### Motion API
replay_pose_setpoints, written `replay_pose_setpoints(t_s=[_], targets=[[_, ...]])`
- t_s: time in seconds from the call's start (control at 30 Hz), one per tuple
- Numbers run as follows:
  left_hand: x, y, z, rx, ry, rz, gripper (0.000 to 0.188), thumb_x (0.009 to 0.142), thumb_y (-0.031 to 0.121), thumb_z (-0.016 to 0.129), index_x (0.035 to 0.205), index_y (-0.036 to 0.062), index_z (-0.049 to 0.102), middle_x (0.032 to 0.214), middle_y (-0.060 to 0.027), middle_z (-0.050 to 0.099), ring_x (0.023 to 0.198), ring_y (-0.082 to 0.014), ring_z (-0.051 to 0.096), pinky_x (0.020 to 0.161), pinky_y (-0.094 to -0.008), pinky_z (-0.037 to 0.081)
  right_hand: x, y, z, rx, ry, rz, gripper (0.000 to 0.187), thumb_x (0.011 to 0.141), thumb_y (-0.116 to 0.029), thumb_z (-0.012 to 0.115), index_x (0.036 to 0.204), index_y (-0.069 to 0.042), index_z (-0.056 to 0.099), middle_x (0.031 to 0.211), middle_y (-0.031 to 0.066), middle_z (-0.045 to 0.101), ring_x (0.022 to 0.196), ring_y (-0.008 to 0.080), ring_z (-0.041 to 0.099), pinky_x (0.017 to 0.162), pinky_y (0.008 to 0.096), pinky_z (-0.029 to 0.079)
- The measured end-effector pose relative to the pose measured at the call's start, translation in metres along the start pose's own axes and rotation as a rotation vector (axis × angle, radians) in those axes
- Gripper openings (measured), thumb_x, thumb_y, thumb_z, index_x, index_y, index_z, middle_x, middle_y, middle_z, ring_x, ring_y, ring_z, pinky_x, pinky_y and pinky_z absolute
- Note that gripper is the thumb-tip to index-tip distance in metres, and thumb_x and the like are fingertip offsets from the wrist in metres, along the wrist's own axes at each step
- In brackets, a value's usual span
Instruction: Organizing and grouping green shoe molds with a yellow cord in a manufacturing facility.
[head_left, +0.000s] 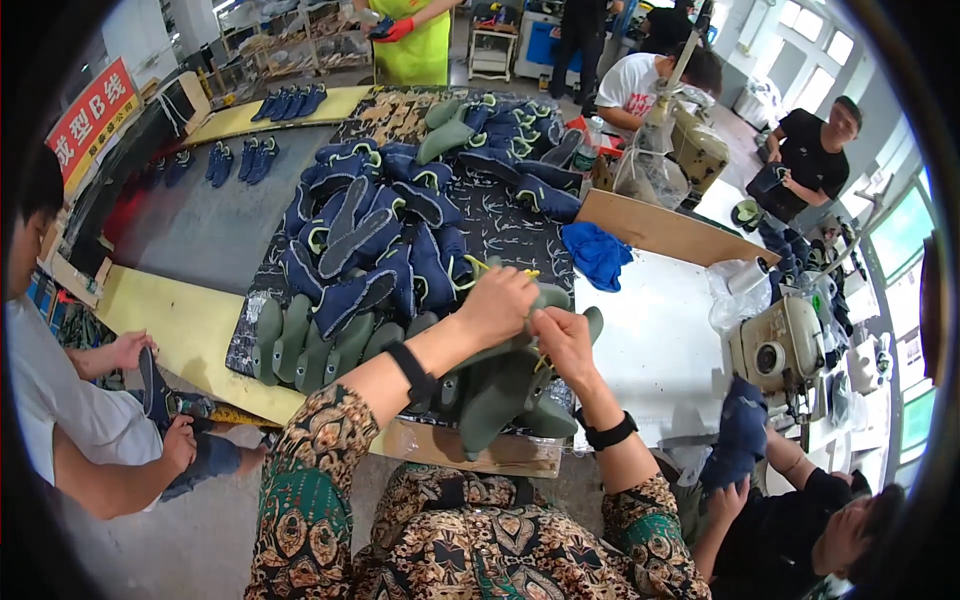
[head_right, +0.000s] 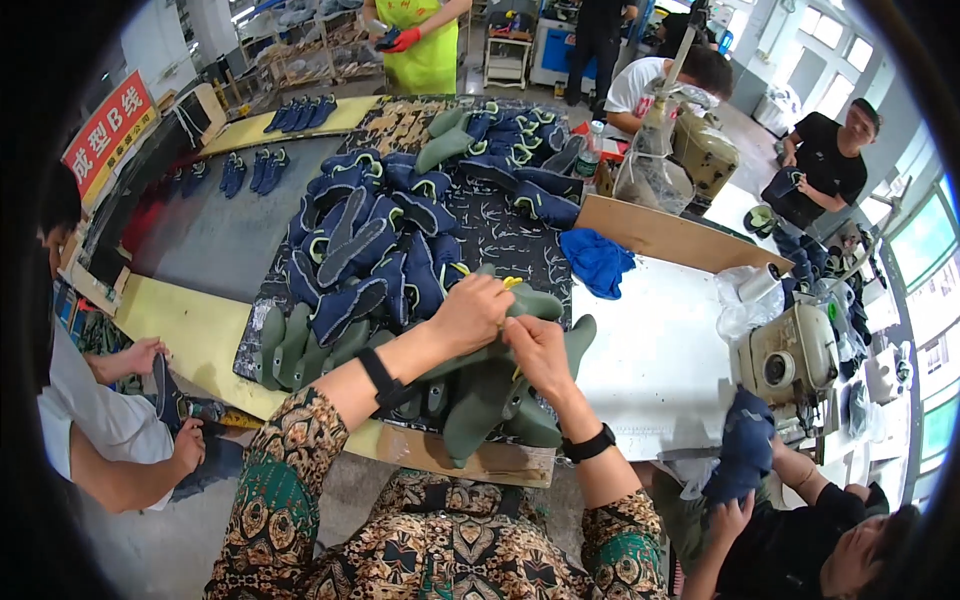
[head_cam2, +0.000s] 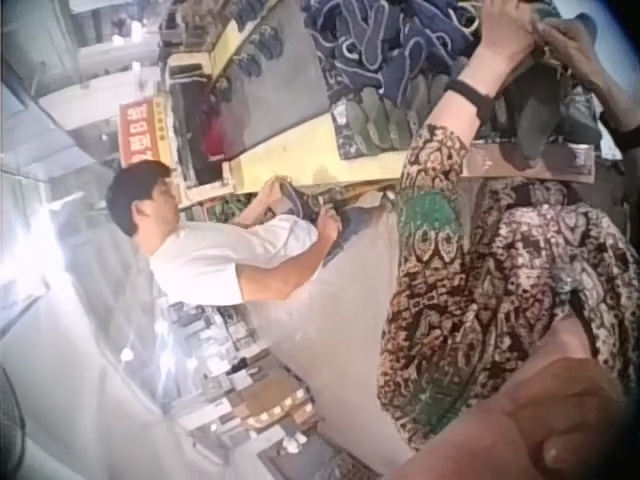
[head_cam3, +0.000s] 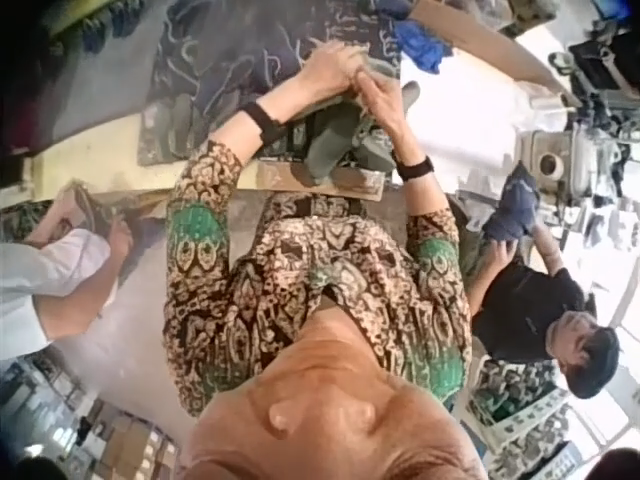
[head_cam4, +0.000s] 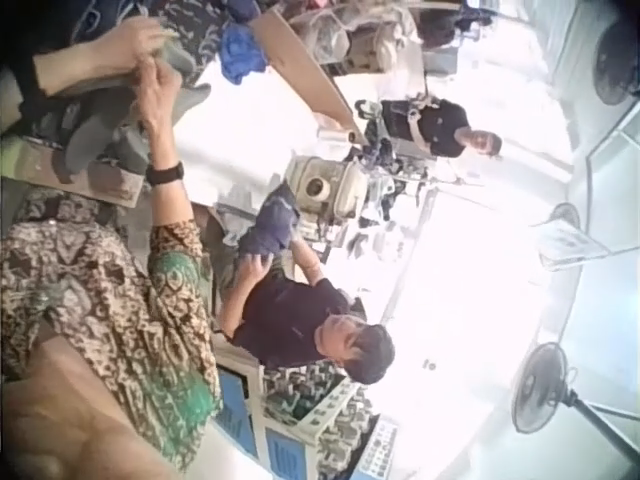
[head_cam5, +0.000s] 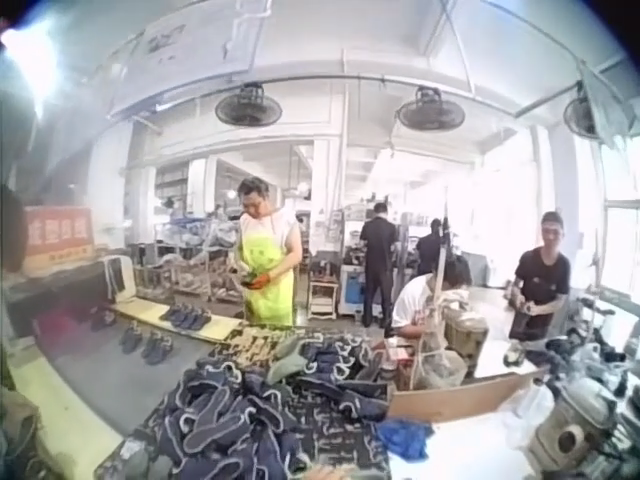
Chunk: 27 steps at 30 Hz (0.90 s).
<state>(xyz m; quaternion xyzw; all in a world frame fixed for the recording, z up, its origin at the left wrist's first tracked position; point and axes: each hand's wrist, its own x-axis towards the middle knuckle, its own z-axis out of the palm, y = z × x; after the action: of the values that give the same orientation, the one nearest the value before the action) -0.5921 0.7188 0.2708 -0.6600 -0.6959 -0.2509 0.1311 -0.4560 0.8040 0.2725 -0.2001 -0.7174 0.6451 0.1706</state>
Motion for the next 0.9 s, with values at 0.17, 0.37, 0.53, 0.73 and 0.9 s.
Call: replay_pose_setpoints(t_s=[0.17, 0.37, 0.53, 0.73, 0.9], targets=[[-0.027, 0.0, 0.015, -0.167, 0.138, -0.385, 0.035, 0.077, 0.026, 0.064, 0.101, 0.001, 0.056, 0.099, -0.0136, 0.055, 0.091, -0.0314, 0.054, 0.078, -0.0378, 0.042, 0.015, 0.021, 0.007, 0.069, -0.151, 0.036, 0.03, 0.089, -0.023, 0.051, 0.068, -0.003, 0.058, 0.055, -0.0033, 0.048, 0.049, 0.0029, 0.042, 0.044, 0.0184, 0.031], [-0.026, 0.006, 0.02, -0.447, -0.017, -0.657, 0.055, 0.073, 0.033, 0.069, 0.115, 0.0029, 0.051, 0.115, -0.0173, 0.05, 0.107, -0.0343, 0.049, 0.091, -0.0399, 0.038, -0.001, 0.036, -0.006, 0.249, -0.28, 0.167, 0.019, 0.09, -0.016, 0.05, 0.082, 0.0, 0.058, 0.061, -0.0009, 0.052, 0.055, 0.0042, 0.047, 0.05, 0.0193, 0.038], [-0.033, -0.027, 0.019, -0.675, -0.336, -0.695, 0.08, 0.068, 0.035, 0.073, 0.13, 0.0015, 0.035, 0.126, -0.0223, 0.041, 0.12, -0.0324, 0.04, 0.099, -0.0384, 0.033, -0.017, 0.051, -0.025, -0.077, -0.121, -0.067, 0.019, 0.085, -0.009, 0.055, 0.1, 0.001, 0.057, 0.084, 0.0083, 0.061, 0.073, 0.0131, 0.056, 0.063, 0.025, 0.045], [-0.035, -0.005, 0.012, -0.569, -0.223, -0.524, 0.084, 0.063, 0.037, 0.075, 0.128, -0.0006, 0.035, 0.113, -0.0189, 0.048, 0.106, -0.0344, 0.044, 0.093, -0.0401, 0.035, 0.001, 0.047, -0.048, -0.117, 0.201, -0.056, 0.018, 0.084, -0.011, 0.054, 0.095, 0.003, 0.06, 0.078, 0.0107, 0.062, 0.072, 0.0131, 0.057, 0.061, 0.0273, 0.045], [-0.036, 0.009, 0.01, -0.562, -0.169, -0.403, 0.073, 0.064, 0.033, 0.075, 0.123, 0.0051, 0.042, 0.11, -0.0138, 0.048, 0.106, -0.03, 0.044, 0.092, -0.037, 0.036, 0.08, 0.052, -0.045, -0.122, -0.095, 0.109, 0.032, 0.086, -0.029, 0.054, 0.09, 0.001, 0.063, 0.078, 0.0068, 0.061, 0.072, 0.0114, 0.054, 0.064, 0.0286, 0.044]])
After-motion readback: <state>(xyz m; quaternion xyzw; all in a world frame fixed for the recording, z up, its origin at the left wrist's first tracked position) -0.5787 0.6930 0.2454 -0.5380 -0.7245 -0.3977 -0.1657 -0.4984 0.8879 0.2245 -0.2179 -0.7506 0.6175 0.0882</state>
